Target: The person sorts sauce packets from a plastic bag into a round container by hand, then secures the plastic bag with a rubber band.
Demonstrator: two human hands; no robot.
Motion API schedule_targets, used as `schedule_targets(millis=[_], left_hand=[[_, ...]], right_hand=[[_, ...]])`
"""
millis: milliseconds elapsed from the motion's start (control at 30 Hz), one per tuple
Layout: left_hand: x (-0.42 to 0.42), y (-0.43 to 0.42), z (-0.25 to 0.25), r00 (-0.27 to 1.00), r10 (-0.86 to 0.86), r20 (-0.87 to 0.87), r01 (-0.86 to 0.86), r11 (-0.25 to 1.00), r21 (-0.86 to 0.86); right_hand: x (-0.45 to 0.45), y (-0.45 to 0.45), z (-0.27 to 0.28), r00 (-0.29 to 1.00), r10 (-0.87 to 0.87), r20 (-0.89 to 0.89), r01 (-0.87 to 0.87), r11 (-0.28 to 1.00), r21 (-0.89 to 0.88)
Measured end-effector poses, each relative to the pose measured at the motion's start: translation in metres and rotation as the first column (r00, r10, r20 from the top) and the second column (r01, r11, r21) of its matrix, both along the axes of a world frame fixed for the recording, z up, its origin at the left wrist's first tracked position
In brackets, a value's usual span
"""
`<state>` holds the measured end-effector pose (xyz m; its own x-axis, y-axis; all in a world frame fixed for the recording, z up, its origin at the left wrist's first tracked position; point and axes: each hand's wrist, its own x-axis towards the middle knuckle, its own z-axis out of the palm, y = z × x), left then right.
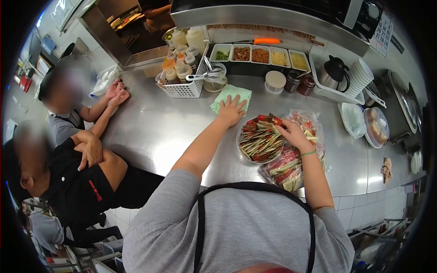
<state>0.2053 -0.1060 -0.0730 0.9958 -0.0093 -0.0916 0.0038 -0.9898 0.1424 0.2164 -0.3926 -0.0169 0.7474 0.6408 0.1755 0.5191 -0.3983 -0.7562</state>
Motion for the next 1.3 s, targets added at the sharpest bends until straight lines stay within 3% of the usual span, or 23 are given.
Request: schedule_targets(millis=[67,267,400,567,633,667,733,767,867,933,967,1067,1133,1200,1233,1267,1300], left_hand=[[0.004,-0.006,-0.014,0.988,0.06,0.143,-0.061,0.998,0.004],[0.055,-0.013,-0.01,0.99,0.102,0.093,-0.1,0.995,-0.03],[0.092,-0.011,0.005,0.99,0.134,-0.042,-0.137,0.987,-0.084],[0.085,-0.006,0.013,0.994,0.077,-0.078,-0.082,0.995,-0.061],[0.066,0.008,-0.002,0.993,-0.1,0.056,0.099,0.995,0.005],[0.063,0.013,-0.004,0.994,-0.09,0.059,0.09,0.996,-0.002],[0.055,0.021,-0.001,0.971,-0.073,0.23,0.134,0.956,-0.261],[0.055,0.023,-0.004,0.971,-0.057,0.233,0.12,0.957,-0.265],[0.061,0.017,-0.011,0.975,0.06,0.215,-0.027,0.988,-0.152],[0.058,0.004,-0.016,0.979,0.081,0.188,-0.102,0.989,0.106],[0.064,0.005,-0.017,0.979,0.083,0.185,-0.104,0.989,0.108],[0.09,0.021,-0.019,0.992,0.059,0.109,-0.058,0.998,-0.012],[0.095,0.02,0.0,0.99,0.09,-0.104,-0.099,0.992,-0.082],[0.076,0.007,0.023,0.993,0.076,-0.094,-0.096,0.97,-0.224],[0.057,-0.001,0.039,0.998,0.032,-0.059,-0.05,0.942,-0.331],[0.036,-0.007,0.057,0.997,0.017,-0.077,-0.041,0.943,-0.33],[0.013,-0.013,0.074,0.999,-0.036,-0.014,0.024,0.867,-0.497]], right_hand=[[0.001,-0.001,-0.007,1.0,-0.005,0.008,0.005,1.0,-0.008],[0.001,0.002,-0.001,0.996,-0.059,-0.068,0.059,0.998,0.0],[0.006,0.003,-0.004,0.987,-0.084,-0.14,0.09,0.995,0.031],[0.008,0.004,-0.004,0.916,-0.124,-0.382,0.138,0.99,0.009],[0.007,0.005,-0.003,0.922,-0.135,-0.363,0.151,0.988,0.016],[0.007,0.005,-0.003,0.927,-0.134,-0.351,0.152,0.988,0.023],[0.01,0.005,-0.01,0.919,-0.116,-0.378,0.134,0.991,0.021],[0.011,0.004,-0.012,0.922,-0.115,-0.369,0.129,0.992,0.012],[0.012,0.004,-0.011,0.937,-0.105,-0.334,0.115,0.993,0.009],[0.009,0.005,-0.006,0.947,-0.091,-0.308,0.101,0.995,0.019],[0.007,0.006,0.0,0.933,-0.078,-0.352,0.1,0.994,0.044],[0.01,0.004,-0.001,0.924,-0.061,-0.377,0.079,0.996,0.032],[0.01,0.005,0.0,0.934,-0.052,-0.354,0.069,0.997,0.037],[0.012,0.002,-0.003,0.935,-0.053,-0.351,0.071,0.997,0.039],[0.011,0.0,-0.002,0.907,-0.038,-0.42,0.084,0.992,0.092],[0.013,-0.001,0.001,0.878,-0.018,-0.479,0.102,0.983,0.15],[0.014,-0.006,0.001,0.869,-0.032,-0.493,0.121,0.982,0.148]])
